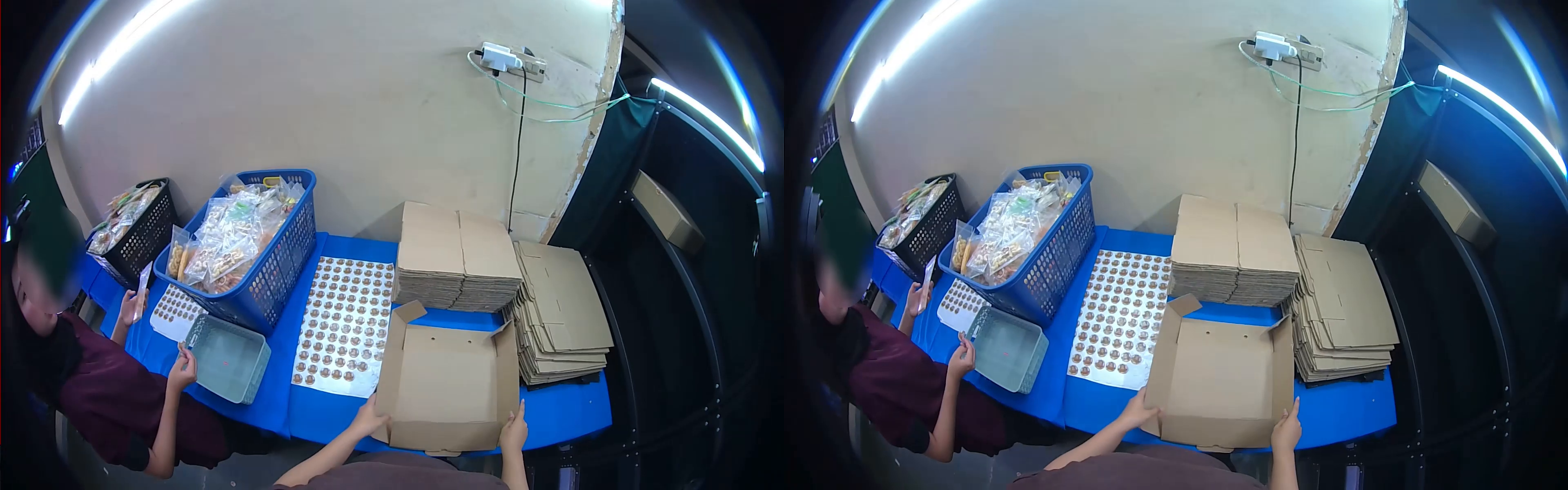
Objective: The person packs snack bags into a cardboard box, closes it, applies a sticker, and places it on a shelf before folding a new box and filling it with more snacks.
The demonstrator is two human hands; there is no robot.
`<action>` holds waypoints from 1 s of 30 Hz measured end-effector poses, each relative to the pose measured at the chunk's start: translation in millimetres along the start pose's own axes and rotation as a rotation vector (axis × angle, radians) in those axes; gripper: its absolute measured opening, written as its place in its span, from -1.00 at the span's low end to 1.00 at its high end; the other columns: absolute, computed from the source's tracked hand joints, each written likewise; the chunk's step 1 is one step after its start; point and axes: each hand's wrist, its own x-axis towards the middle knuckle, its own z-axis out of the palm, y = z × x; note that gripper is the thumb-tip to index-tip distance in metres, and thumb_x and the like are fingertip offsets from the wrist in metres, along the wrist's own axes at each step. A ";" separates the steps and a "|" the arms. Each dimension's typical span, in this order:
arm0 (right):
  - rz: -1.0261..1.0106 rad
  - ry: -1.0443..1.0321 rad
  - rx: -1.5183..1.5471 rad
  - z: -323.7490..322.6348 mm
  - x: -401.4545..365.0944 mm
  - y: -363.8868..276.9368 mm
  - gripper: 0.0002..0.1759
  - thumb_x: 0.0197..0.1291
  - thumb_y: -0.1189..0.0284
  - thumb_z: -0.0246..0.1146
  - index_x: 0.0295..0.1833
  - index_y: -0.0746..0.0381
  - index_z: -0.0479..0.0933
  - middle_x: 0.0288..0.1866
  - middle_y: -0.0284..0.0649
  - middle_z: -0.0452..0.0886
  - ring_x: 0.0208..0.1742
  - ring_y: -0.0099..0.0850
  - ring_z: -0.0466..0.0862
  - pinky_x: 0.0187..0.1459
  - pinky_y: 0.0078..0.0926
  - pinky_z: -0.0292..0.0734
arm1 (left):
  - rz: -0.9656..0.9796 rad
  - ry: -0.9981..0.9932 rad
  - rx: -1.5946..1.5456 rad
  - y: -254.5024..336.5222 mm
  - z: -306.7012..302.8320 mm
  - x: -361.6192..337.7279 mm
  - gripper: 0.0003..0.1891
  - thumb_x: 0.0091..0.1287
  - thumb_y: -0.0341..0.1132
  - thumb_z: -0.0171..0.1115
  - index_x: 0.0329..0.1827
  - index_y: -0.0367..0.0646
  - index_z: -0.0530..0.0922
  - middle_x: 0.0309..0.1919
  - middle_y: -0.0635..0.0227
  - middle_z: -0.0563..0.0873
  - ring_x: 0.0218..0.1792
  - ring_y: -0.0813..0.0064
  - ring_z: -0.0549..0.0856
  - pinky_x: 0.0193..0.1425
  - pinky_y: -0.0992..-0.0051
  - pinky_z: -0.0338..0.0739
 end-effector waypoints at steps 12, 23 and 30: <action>-0.014 0.018 0.130 25.2 18.8 8.3 -0.29 0.39 0.55 0.04 0.58 0.06 -0.04 -0.08 0.17 0.62 -0.10 0.08 0.64 -0.13 -0.06 0.51 | 0.064 0.051 0.786 39.5 14.5 -32.3 0.20 -0.22 0.23 0.57 0.55 0.22 0.10 0.52 -0.11 -0.21 0.51 -0.29 -0.32 0.29 -0.57 -0.35; 0.003 -0.013 0.061 15.7 22.7 18.8 -0.25 0.41 0.48 0.04 0.59 0.15 -0.17 0.07 0.15 0.54 0.00 0.08 0.60 -0.02 -0.08 0.49 | 0.230 -0.085 0.759 -7.3 85.2 -28.2 -0.11 0.07 0.12 0.43 0.47 0.11 0.25 0.51 -0.09 0.00 0.54 -0.11 -0.10 0.37 -0.48 -0.40; 0.000 -0.142 0.021 -0.7 28.2 13.4 -0.18 0.36 0.44 0.11 0.56 0.31 -0.22 0.23 0.17 0.43 0.14 0.05 0.54 0.11 -0.10 0.46 | 0.148 -0.158 0.523 38.8 52.0 -20.9 -0.58 0.18 -0.09 0.40 0.02 -0.13 0.60 -0.04 0.15 0.65 -0.03 0.18 0.63 0.17 0.12 0.46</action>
